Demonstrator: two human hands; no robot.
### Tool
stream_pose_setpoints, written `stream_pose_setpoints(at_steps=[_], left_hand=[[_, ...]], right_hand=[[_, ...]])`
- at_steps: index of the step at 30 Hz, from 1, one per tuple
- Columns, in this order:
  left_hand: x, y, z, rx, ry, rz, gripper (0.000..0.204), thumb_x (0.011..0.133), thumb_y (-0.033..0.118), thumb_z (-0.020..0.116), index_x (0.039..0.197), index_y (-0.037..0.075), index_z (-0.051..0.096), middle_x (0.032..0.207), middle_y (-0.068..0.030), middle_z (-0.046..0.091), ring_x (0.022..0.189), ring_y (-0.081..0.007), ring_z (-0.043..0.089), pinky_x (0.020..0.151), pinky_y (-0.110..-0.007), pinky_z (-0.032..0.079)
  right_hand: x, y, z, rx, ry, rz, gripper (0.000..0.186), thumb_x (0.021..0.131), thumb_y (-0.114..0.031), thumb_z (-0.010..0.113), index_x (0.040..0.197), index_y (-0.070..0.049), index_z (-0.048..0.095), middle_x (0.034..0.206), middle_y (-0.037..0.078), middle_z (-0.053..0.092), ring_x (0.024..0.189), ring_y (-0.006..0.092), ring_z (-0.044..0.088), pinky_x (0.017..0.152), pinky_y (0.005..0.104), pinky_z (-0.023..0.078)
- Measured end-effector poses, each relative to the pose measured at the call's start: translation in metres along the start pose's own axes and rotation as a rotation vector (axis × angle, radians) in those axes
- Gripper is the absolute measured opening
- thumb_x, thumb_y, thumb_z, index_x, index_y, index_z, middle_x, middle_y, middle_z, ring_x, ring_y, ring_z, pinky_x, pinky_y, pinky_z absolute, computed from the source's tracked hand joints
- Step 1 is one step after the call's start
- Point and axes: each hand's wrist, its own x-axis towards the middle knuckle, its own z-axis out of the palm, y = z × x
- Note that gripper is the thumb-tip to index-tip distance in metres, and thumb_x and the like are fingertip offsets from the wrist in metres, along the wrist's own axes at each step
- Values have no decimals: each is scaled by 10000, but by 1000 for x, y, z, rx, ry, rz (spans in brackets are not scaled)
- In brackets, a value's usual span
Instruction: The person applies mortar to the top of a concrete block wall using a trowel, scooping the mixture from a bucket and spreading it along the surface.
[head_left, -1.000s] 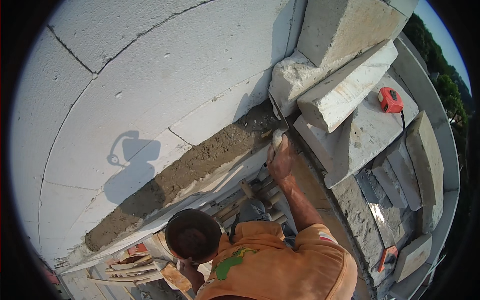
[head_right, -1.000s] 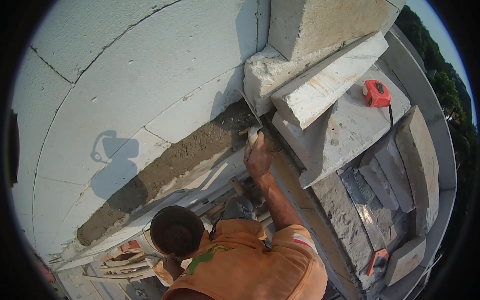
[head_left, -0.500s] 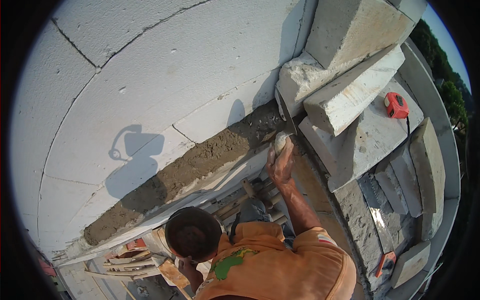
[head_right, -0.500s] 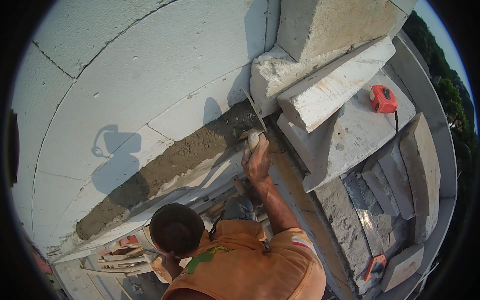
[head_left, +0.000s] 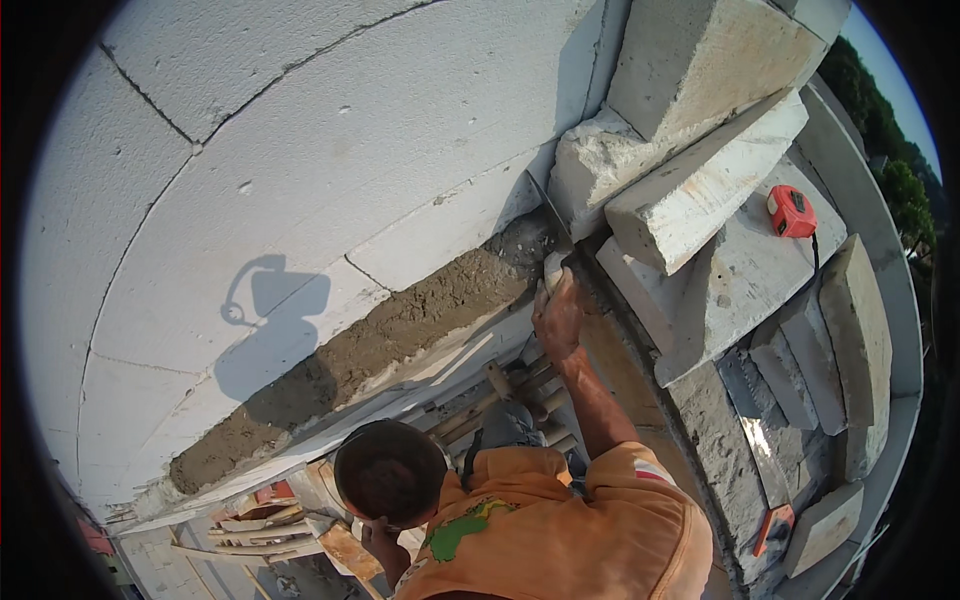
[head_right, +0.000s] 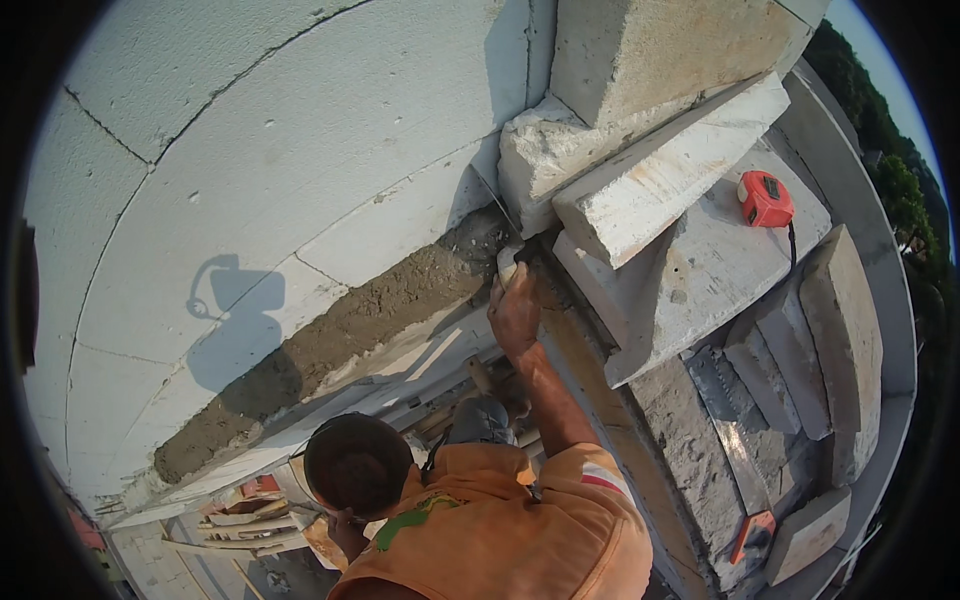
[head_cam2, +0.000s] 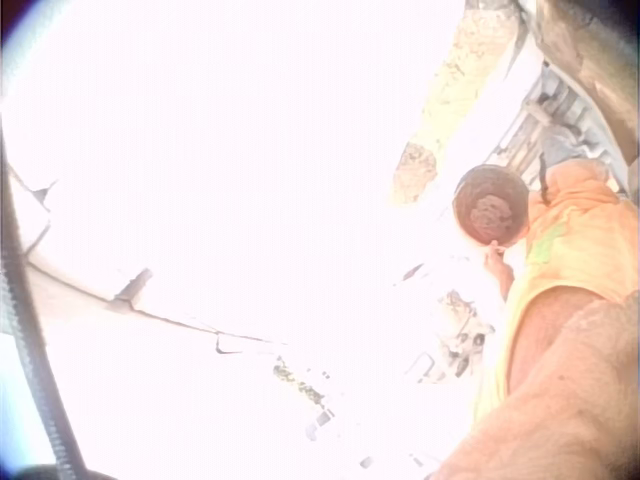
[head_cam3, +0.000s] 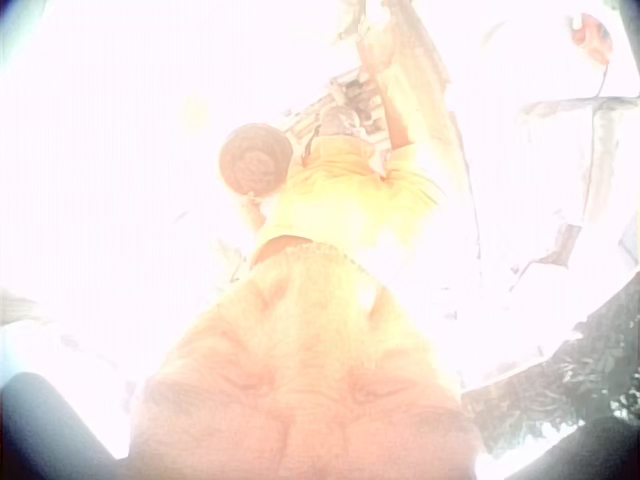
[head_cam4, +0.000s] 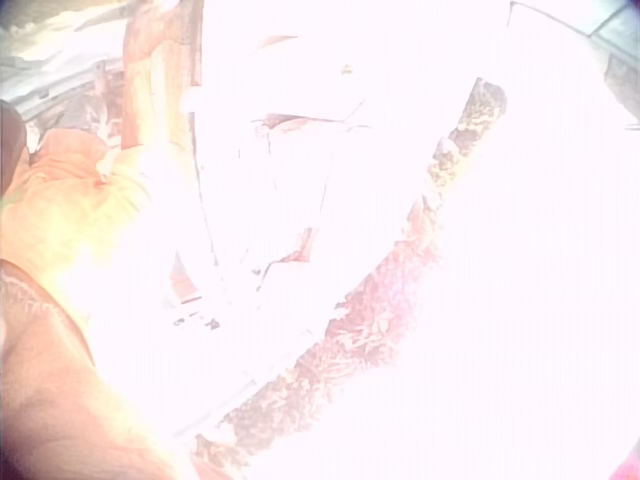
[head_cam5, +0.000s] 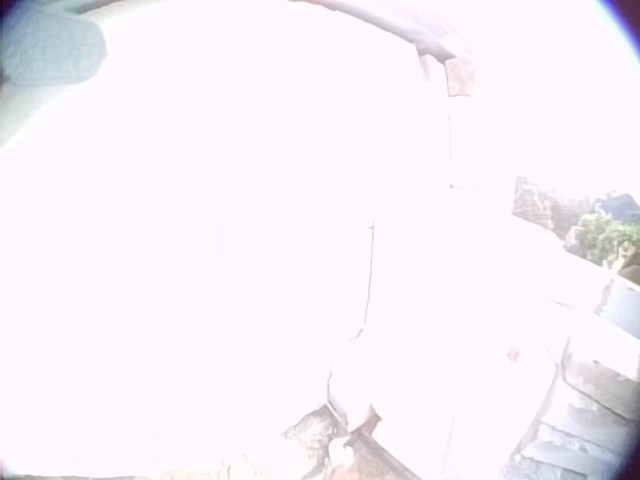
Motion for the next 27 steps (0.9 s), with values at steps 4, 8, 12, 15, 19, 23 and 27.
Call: stream_pose_setpoints(at_steps=[4,8,12,15,19,23,27], left_hand=[[2,-3,-3,-15,2,-1,249,742,117,650,973,26,663,884,-45,631,770,-180,620,651,-320,515],[17,-23,-19,267,-53,277,221,728,60,643,945,25,657,901,-58,652,772,-194,636,686,-328,540],[1,1,4,-1,32,-25,205,736,59,637,938,26,656,908,-66,653,777,-194,638,696,-329,547],[-6,8,10,-35,13,-8,233,744,80,640,970,25,660,918,-64,649,800,-196,638,690,-330,539],[-1,3,5,-5,-24,-24,292,752,112,638,1027,19,666,948,-68,651,837,-198,642,700,-338,535],[0,6,4,9,-4,-26,207,745,68,631,945,17,648,904,-64,654,784,-189,643,696,-316,546],[0,8,6,2,6,-6,198,739,67,627,930,17,648,875,-55,643,759,-183,628,682,-320,535]], right_hand=[[-12,1,1,87,121,-54,491,924,-157,641,1289,93,428,983,295,563,789,470,591,679,501,498],[-12,6,-1,61,53,-37,484,917,-154,648,1281,87,439,962,285,566,784,471,586,680,505,492],[-18,12,-9,112,222,-74,492,905,-138,654,1292,78,439,978,291,575,828,472,601,704,502,501],[-20,19,-4,36,-21,-44,513,894,-116,656,1316,67,427,1014,300,586,868,478,617,730,497,517],[-24,20,-12,101,129,-88,541,881,-104,663,1333,64,417,1038,305,588,901,489,621,754,493,524],[-33,22,-22,65,97,-141,547,874,-95,659,1331,73,411,1050,318,572,923,497,610,777,508,513],[-28,25,-21,170,187,-191,535,866,-73,651,1317,89,413,1084,326,568,909,505,606,762,526,506]])
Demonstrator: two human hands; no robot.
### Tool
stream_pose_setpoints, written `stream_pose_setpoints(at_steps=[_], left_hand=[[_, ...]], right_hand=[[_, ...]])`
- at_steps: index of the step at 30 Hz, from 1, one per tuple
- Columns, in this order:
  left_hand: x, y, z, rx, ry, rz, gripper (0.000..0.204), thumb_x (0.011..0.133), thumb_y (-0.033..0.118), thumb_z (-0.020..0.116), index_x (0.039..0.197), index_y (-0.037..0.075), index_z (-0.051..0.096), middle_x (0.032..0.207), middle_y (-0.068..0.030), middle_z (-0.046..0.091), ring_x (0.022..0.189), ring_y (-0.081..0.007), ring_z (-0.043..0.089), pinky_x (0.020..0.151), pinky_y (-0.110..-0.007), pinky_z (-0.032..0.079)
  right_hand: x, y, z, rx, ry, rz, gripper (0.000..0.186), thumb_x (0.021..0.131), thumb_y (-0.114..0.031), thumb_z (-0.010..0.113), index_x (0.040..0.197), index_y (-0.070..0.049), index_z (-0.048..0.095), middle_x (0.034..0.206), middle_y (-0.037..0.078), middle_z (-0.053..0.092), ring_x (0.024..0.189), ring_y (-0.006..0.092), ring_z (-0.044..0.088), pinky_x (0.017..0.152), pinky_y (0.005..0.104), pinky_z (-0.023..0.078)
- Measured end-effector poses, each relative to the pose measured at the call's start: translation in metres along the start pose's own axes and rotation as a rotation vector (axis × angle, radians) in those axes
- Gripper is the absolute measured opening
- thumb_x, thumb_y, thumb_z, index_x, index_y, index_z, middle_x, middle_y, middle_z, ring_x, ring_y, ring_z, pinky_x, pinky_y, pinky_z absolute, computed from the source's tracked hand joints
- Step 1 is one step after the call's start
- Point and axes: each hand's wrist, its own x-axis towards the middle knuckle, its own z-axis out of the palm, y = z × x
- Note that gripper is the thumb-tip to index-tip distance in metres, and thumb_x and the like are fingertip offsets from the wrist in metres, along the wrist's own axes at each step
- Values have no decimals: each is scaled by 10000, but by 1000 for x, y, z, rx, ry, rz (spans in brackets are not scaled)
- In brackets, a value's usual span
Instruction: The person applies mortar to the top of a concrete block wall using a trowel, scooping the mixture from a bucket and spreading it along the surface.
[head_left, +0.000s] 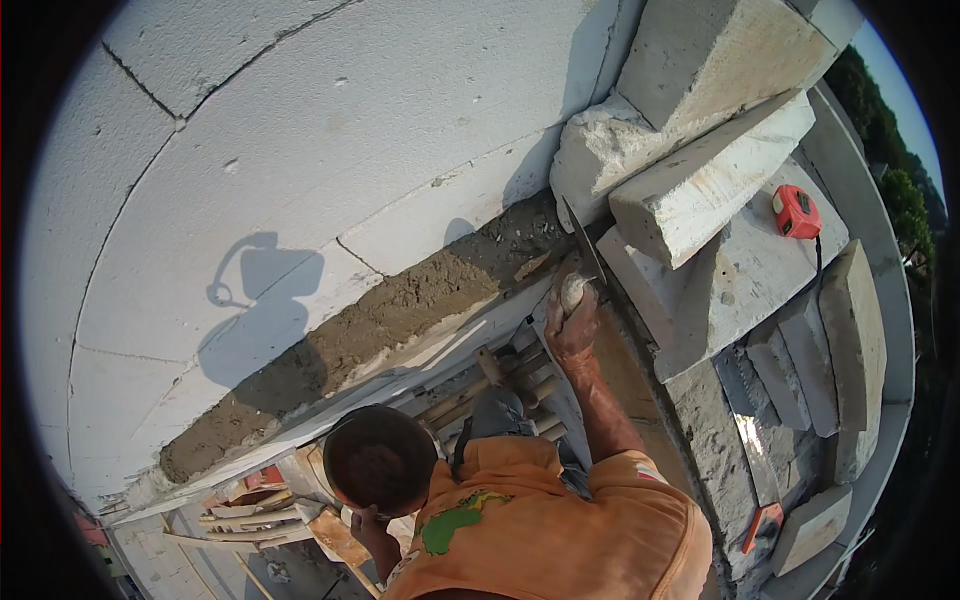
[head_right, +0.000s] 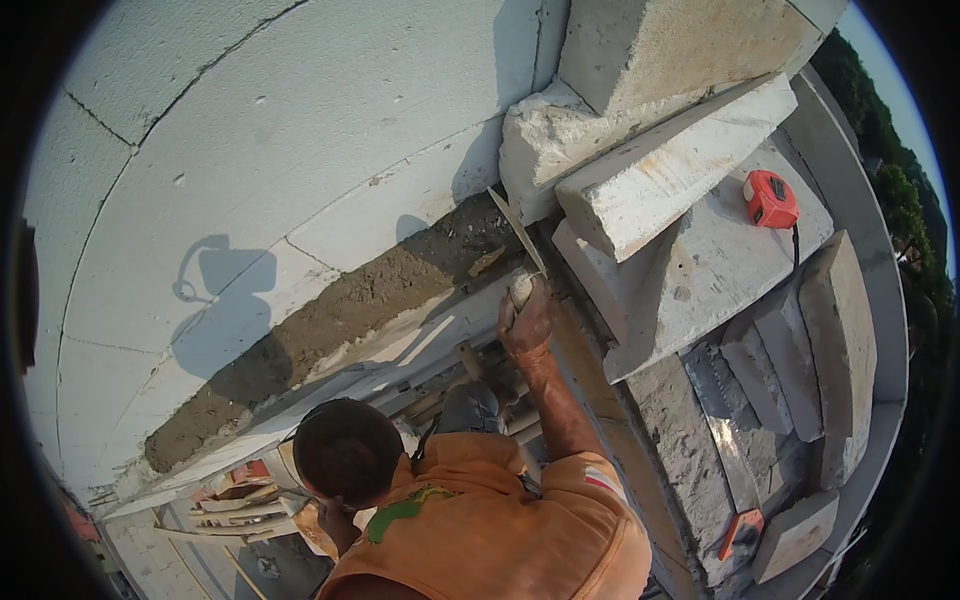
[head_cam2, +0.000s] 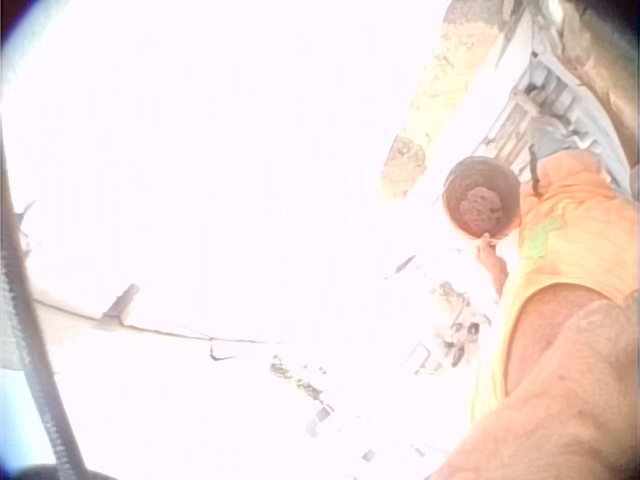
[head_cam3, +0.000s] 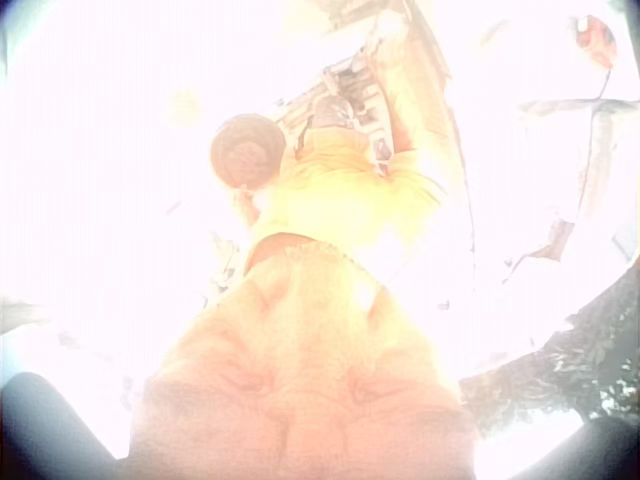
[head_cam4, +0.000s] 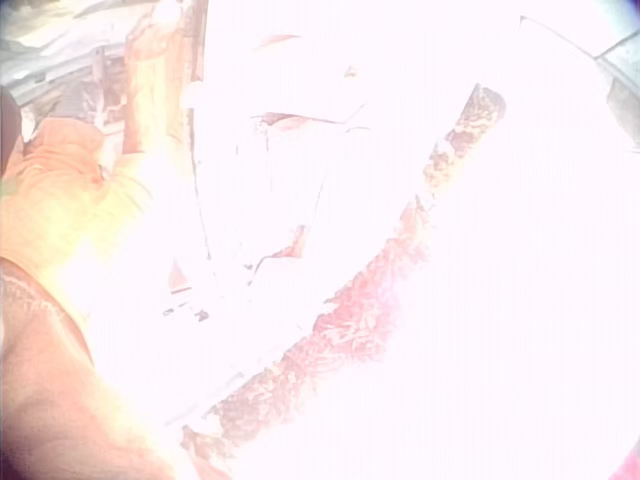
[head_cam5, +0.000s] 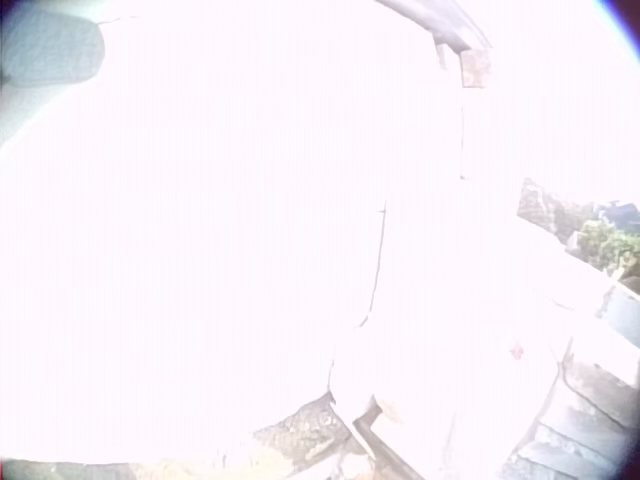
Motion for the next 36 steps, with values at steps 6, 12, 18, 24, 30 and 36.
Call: stream_pose_setpoints(at_steps=[6,12,18,24,30,36], left_hand=[[-6,0,-1,-7,3,-13,255,757,100,635,1001,30,662,923,-55,645,808,-188,634,694,-335,534],[14,-13,-6,44,-28,7,256,748,100,647,995,37,657,911,-46,641,799,-176,629,701,-316,529],[8,-11,-5,1,-49,2,231,759,113,660,971,25,637,911,-44,638,804,-170,624,703,-320,515],[2,-10,6,-42,27,14,92,764,50,645,856,51,640,789,-7,618,687,-125,597,623,-280,518],[-2,-9,15,-73,31,5,92,781,70,656,869,45,648,796,-20,635,680,-125,612,623,-276,524],[10,-17,16,-30,0,-29,140,786,82,657,916,29,661,804,-19,642,684,-126,623,637,-273,532]], right_hand=[[0,2,-8,-106,-69,-37,468,862,-59,644,1256,100,449,1036,291,588,818,457,614,687,494,505],[6,9,0,-233,-192,-5,444,877,-57,629,1247,117,457,995,286,602,755,448,617,701,485,523],[15,-8,-11,-66,7,-77,457,879,-49,646,1251,122,445,979,288,596,758,443,612,685,467,519],[22,-54,-47,40,-209,199,430,930,-116,631,1255,101,451,978,254,596,825,387,633,702,432,524],[34,-115,-86,480,-846,966,361,927,-265,645,1087,33,520,738,101,589,616,169,587,537,326,472],[71,-131,-98,572,-826,1157,272,916,-275,594,971,-17,526,628,59,552,476,135,530,422,282,415]])
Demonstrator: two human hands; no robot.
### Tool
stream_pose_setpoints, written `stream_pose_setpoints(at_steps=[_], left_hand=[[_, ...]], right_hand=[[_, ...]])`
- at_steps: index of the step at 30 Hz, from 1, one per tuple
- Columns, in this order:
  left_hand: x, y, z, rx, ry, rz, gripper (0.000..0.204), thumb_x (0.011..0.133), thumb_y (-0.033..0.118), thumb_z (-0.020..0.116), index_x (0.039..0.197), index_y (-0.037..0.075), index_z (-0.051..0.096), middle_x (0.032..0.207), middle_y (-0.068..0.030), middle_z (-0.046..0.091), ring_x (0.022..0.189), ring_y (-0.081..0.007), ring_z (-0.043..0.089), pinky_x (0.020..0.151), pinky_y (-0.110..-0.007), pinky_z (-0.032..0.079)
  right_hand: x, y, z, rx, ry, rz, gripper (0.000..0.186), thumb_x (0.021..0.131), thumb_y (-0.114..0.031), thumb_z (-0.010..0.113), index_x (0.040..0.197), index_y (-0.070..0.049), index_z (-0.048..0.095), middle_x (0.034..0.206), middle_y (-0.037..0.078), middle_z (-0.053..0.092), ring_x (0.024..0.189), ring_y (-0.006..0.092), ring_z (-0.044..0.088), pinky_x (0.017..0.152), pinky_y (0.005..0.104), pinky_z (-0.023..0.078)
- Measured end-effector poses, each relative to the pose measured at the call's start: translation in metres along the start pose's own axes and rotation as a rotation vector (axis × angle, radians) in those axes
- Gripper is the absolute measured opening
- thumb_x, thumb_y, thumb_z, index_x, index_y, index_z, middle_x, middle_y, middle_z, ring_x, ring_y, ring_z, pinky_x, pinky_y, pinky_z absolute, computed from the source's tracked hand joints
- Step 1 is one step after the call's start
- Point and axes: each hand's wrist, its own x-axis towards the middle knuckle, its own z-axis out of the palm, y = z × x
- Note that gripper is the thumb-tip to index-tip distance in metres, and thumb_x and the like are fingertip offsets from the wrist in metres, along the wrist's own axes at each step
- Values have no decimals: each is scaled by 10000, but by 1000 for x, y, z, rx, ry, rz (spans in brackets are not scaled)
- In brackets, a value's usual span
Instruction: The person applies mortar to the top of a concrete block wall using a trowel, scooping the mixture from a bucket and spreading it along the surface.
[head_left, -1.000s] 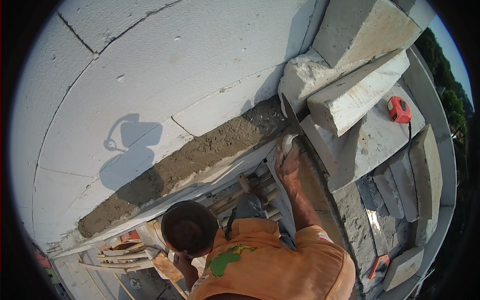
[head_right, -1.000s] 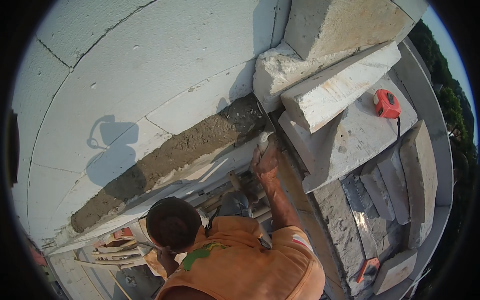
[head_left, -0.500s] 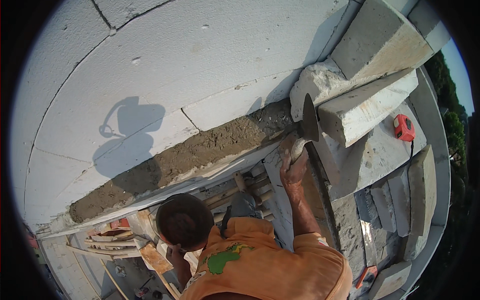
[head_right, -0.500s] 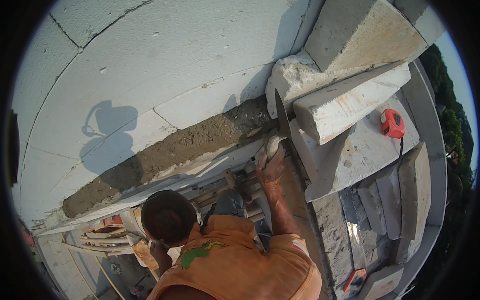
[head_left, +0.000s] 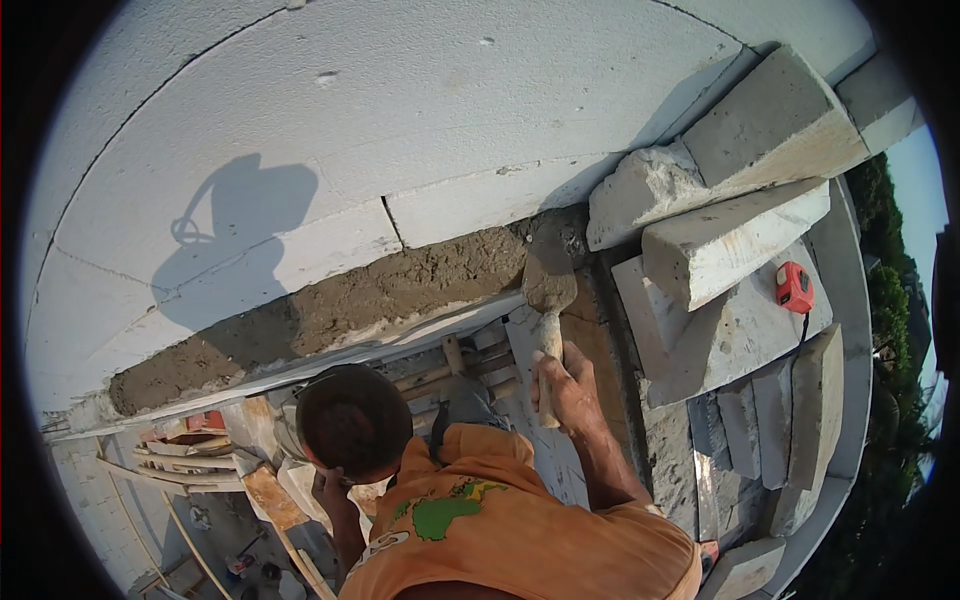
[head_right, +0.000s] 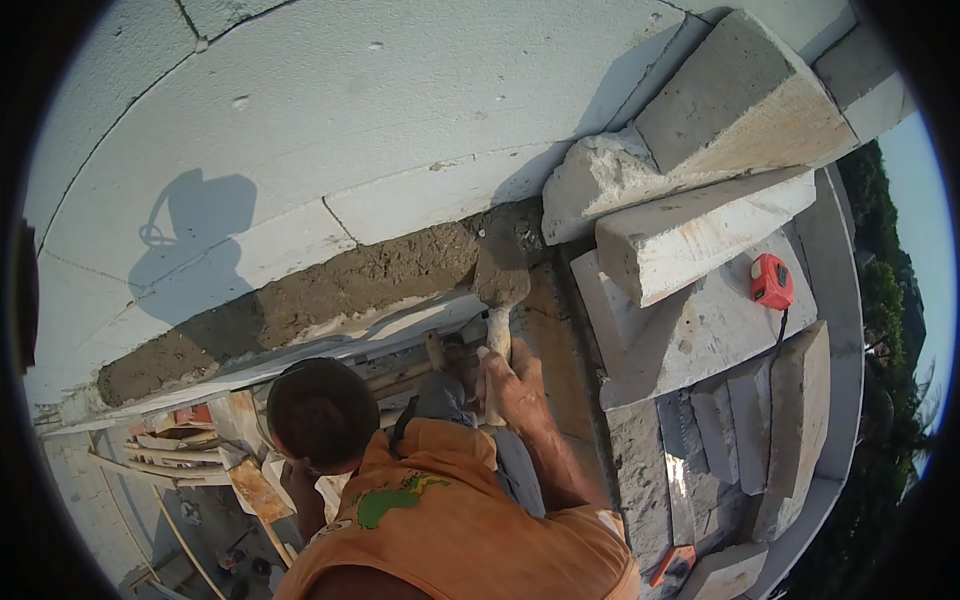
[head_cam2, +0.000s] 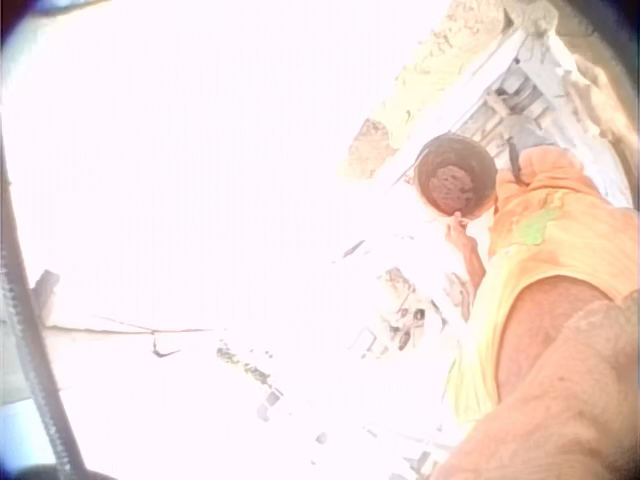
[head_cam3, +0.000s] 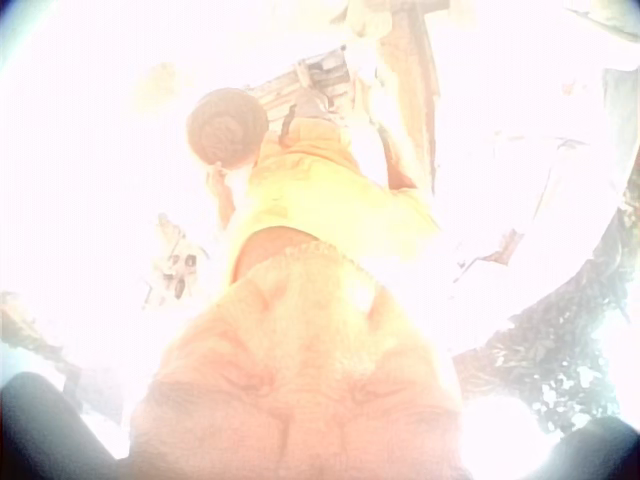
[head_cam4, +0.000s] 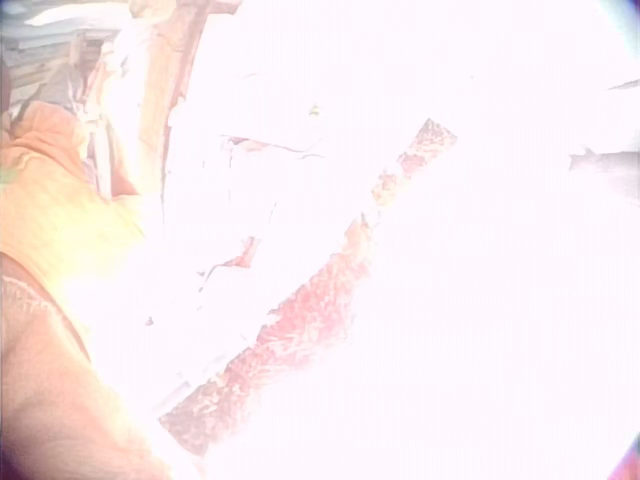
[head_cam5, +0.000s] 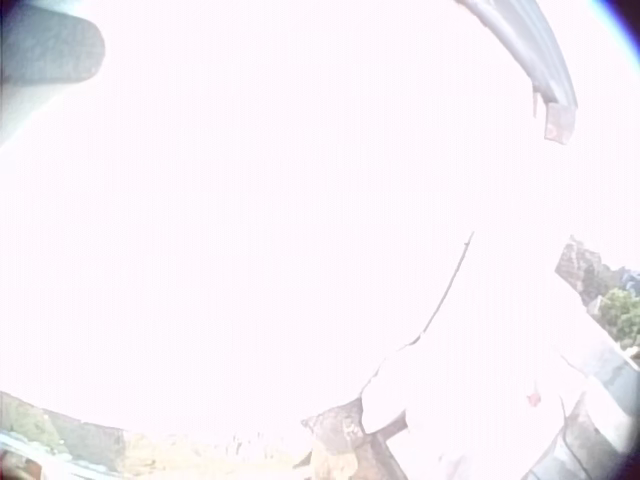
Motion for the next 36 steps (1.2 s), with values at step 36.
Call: stream_pose_setpoints(at_steps=[36], left_hand=[[-14,-30,-44,-198,113,0,192,802,73,642,985,24,676,800,6,617,680,-83,575,619,-251,491]], right_hand=[[-22,-13,143,358,-586,377,448,956,-309,587,1200,55,493,801,85,537,504,151,526,387,298,482]])
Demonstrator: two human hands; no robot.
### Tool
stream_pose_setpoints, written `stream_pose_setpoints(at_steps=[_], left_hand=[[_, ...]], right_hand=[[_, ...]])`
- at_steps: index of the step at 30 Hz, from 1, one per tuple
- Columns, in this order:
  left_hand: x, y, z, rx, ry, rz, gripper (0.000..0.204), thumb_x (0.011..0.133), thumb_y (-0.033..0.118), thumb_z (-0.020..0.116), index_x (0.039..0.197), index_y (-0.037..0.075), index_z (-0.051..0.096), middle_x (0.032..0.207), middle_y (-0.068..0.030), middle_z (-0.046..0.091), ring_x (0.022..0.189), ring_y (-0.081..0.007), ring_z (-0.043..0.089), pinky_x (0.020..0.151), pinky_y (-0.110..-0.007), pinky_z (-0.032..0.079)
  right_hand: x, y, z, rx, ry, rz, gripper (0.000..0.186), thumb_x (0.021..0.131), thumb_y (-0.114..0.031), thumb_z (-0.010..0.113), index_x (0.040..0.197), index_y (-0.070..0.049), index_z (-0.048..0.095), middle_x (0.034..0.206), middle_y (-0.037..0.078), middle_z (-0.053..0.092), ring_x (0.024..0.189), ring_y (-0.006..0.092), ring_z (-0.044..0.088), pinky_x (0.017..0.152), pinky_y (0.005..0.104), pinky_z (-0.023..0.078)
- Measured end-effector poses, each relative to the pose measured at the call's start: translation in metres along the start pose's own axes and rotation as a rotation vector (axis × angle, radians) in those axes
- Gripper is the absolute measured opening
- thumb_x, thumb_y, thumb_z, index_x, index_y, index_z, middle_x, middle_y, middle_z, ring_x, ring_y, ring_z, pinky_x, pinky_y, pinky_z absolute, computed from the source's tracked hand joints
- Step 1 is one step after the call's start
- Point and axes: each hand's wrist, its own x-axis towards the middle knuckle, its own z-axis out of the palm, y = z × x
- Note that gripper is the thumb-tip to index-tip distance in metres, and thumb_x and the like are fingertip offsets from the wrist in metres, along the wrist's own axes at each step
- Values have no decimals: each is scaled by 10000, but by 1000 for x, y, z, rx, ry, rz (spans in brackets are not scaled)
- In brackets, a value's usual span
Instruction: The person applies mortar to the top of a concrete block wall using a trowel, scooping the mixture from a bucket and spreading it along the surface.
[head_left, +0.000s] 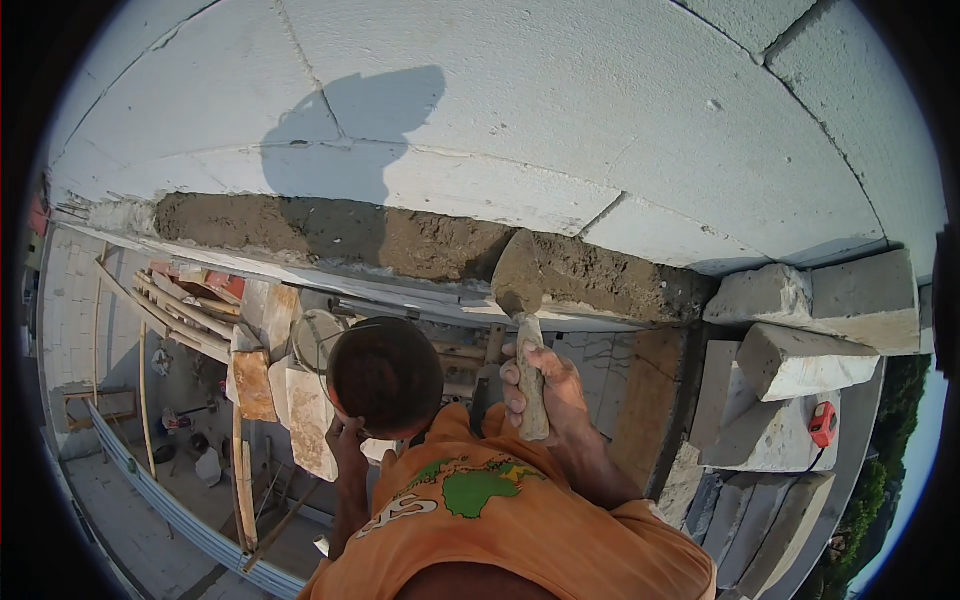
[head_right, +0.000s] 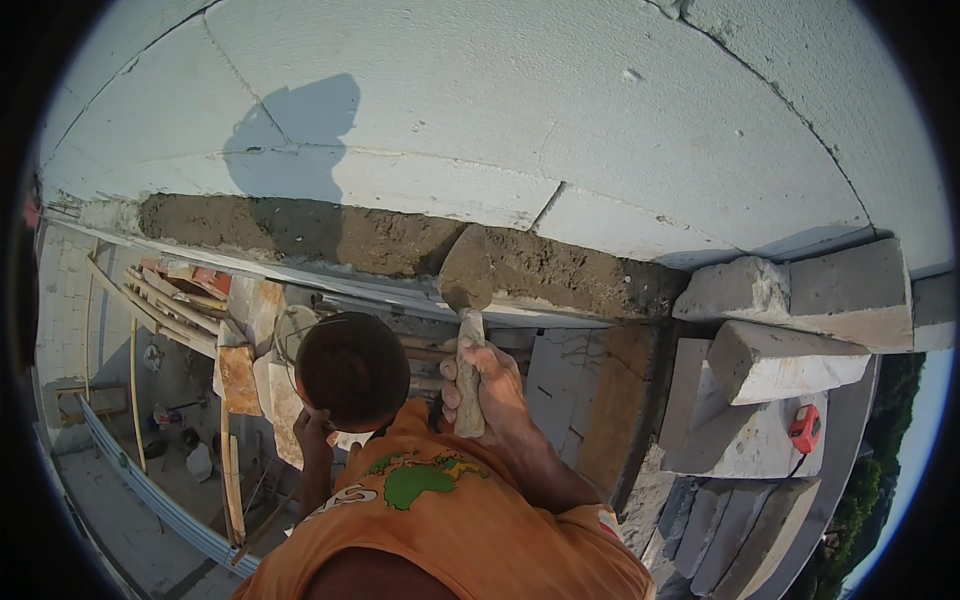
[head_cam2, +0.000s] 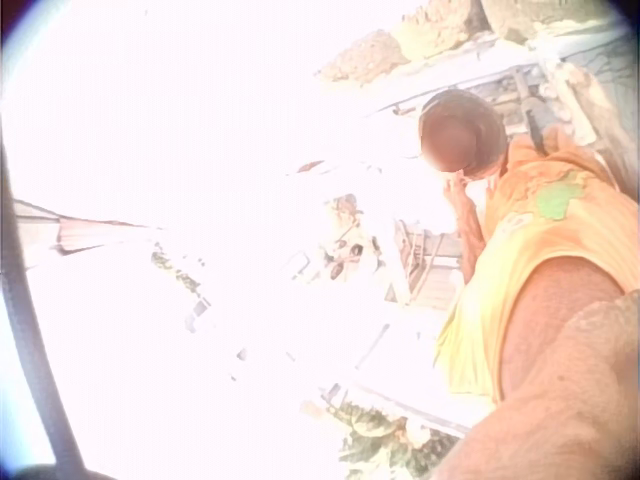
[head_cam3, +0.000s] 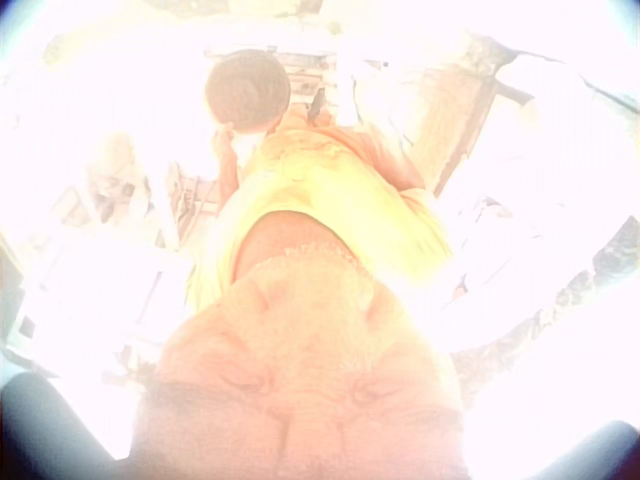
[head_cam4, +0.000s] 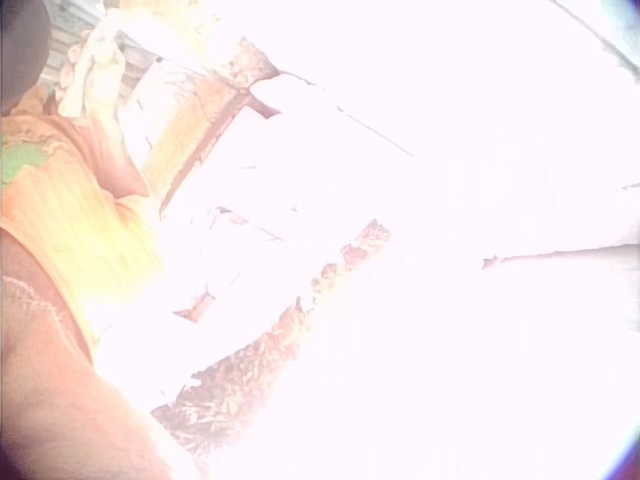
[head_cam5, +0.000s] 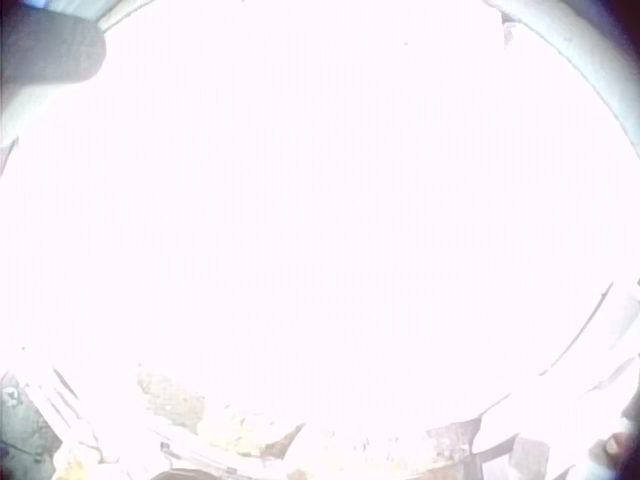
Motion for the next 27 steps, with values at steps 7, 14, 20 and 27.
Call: stream_pose_setpoints(at_steps=[7,14,20,27], left_hand=[[-9,-9,-30,-38,89,-7,183,814,89,632,976,22,686,805,-10,646,672,-111,610,648,-260,503],[-15,-8,-24,-65,91,-51,317,776,91,634,1082,18,676,884,-24,647,775,-133,616,733,-318,537],[-21,-31,-26,-51,169,-47,279,783,153,654,1027,19,671,861,-39,650,718,-135,624,688,-284,551],[-28,-33,-23,-102,305,-86,223,739,99,669,937,2,699,833,-18,656,739,-120,597,669,-268,481]], right_hand=[[-5,9,10,-149,-86,-5,423,960,-318,571,1166,45,508,789,84,536,483,129,521,352,277,466],[36,36,33,-214,-138,59,388,966,-307,534,1150,33,509,785,74,528,481,131,518,357,272,463],[42,48,47,-200,-134,71,358,966,-284,515,1158,17,505,797,62,516,495,126,521,375,291,470],[57,63,61,-199,-179,108,340,984,-283,505,1152,12,489,782,72,517,496,153,516,387,315,466]])
